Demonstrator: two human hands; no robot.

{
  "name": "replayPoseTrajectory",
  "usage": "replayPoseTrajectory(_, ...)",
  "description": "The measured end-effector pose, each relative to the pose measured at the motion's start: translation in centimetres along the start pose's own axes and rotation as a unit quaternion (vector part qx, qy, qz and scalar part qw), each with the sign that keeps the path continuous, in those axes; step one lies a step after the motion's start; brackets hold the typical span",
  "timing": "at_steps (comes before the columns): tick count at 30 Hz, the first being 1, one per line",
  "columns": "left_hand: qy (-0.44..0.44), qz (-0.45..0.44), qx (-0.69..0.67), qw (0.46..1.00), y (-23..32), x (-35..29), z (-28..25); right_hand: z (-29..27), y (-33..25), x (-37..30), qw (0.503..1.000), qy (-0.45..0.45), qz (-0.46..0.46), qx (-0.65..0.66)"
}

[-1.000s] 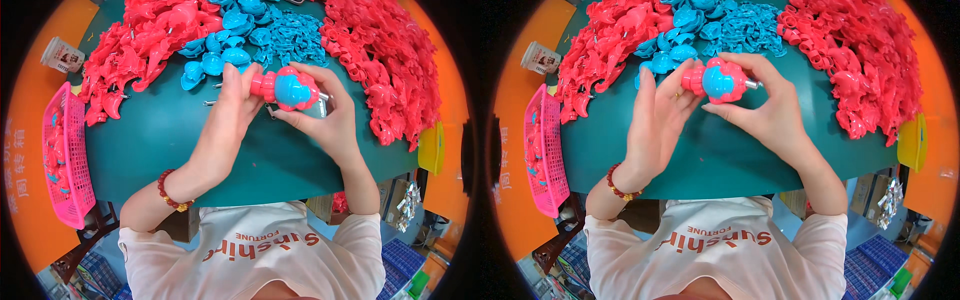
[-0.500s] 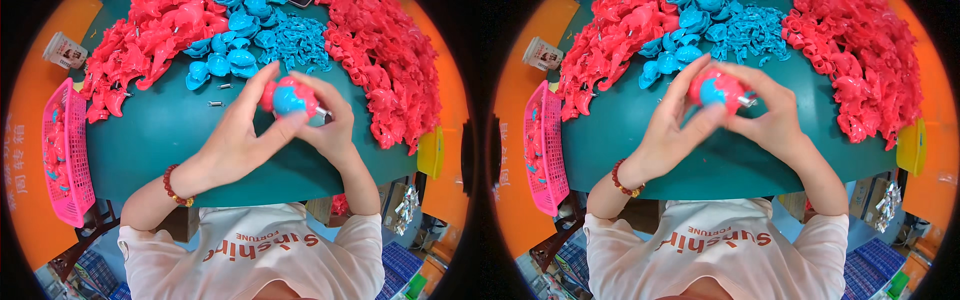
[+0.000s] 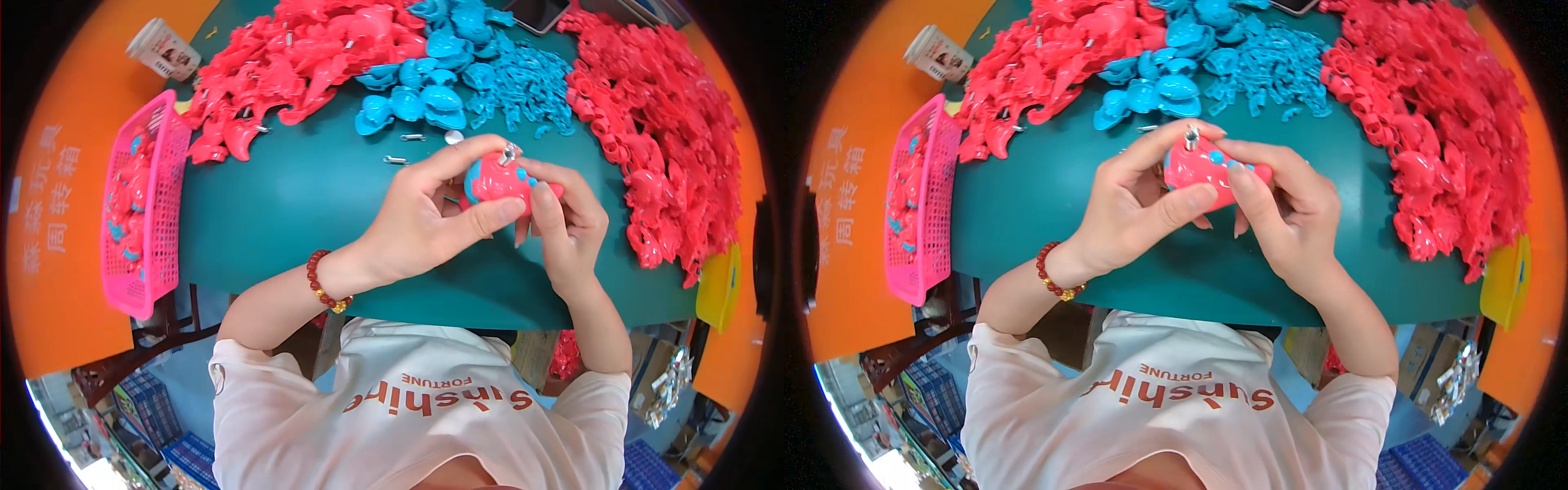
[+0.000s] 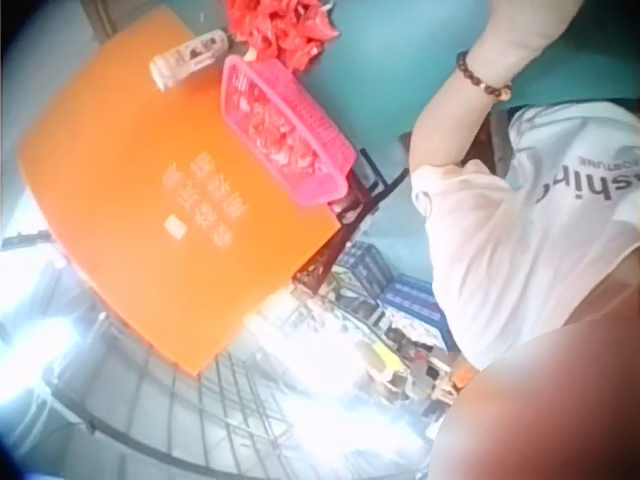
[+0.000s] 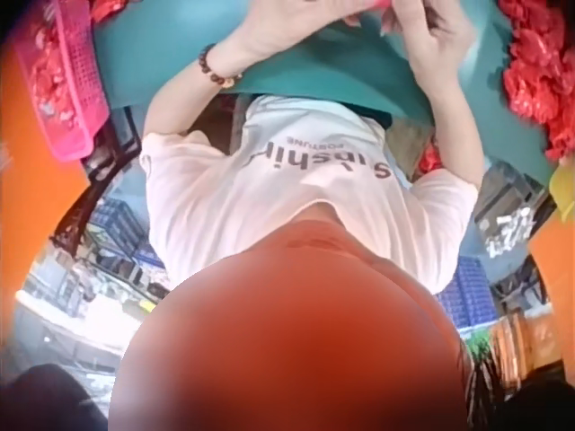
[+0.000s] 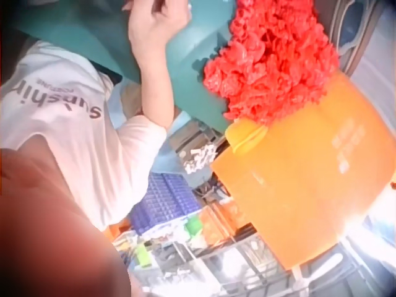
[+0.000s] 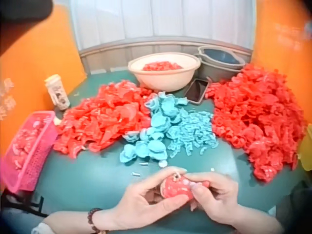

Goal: The person assembles small plastic toys by hand from separate plastic toy parts, including toy shells, toy inserts, and metal axles.

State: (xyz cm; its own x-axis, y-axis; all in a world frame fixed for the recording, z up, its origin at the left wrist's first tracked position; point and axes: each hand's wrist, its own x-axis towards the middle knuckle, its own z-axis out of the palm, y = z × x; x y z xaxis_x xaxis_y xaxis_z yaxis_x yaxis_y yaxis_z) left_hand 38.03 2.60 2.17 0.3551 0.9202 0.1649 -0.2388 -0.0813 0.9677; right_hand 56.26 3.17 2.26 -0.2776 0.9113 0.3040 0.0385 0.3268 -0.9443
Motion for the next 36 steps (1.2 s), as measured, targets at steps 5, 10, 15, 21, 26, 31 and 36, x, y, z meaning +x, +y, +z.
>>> replayPoseTrajectory(5,0.047,0.090,0.353,0.930,3.3,-2.4,-2.5,0.2,0.7,0.1,0.998,-0.066,-0.014,-0.017)
replayPoseTrajectory(10,0.365,0.104,0.782,0.495,10.8,-7.4,-14.0,-1.1,0.3,1.4,0.998,0.017,0.057,-0.006)
replayPoseTrajectory(15,0.406,-0.135,0.867,0.256,16.0,-17.8,-29.1,-1.0,0.0,1.9,0.998,-0.001,0.043,-0.052)
replayPoseTrajectory(21,0.460,-0.170,0.841,0.228,17.8,-16.6,-27.2,-1.0,0.5,2.1,0.995,-0.022,0.037,-0.094)
replayPoseTrajectory(26,0.097,0.022,0.821,0.562,8.4,-6.3,-15.1,-1.2,1.2,1.6,0.989,-0.035,0.052,-0.135)
replayPoseTrajectory(31,0.128,0.005,0.837,0.532,5.7,-5.8,-14.6,-0.5,1.6,1.9,0.977,-0.058,-0.037,-0.200)
replayPoseTrajectory(36,-0.144,0.077,0.651,0.742,8.4,-3.5,-3.4,-0.6,2.0,1.6,0.978,-0.068,0.013,-0.197)
